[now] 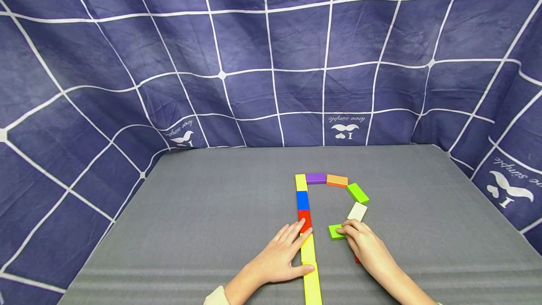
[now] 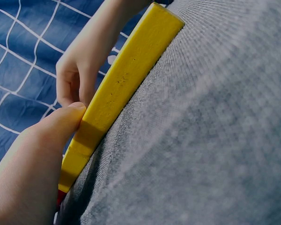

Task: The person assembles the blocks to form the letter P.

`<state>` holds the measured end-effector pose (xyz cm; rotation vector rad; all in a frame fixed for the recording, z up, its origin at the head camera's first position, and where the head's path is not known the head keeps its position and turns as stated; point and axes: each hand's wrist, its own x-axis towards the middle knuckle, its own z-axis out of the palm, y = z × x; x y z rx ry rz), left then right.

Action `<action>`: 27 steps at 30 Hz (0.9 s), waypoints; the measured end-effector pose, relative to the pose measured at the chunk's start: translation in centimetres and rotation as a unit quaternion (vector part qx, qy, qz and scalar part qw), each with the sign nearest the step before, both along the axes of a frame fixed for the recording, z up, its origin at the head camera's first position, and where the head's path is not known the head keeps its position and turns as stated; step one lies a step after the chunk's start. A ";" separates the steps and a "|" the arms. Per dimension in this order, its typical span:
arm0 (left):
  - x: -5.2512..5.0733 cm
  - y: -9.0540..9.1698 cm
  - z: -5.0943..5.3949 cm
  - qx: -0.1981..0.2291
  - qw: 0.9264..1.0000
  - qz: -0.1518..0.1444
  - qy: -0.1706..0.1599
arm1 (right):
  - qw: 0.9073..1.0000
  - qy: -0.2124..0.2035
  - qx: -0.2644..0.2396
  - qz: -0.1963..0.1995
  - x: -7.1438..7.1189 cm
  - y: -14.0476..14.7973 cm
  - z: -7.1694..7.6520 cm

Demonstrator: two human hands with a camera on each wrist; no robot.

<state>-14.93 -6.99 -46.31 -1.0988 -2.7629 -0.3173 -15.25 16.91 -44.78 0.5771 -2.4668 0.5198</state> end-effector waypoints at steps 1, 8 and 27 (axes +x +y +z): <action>0.0 0.0 0.0 0.000 1.000 0.000 0.002 | 1.000 -0.005 -0.001 -0.004 0.0 -0.1 0.0; 0.0 0.0 -0.1 0.000 1.000 -0.002 0.005 | 1.000 -0.007 -0.004 -0.014 -0.2 -0.3 0.2; 0.0 0.0 -0.1 0.003 1.000 -0.001 -0.015 | 0.963 -0.251 0.012 -0.092 4.1 2.0 1.7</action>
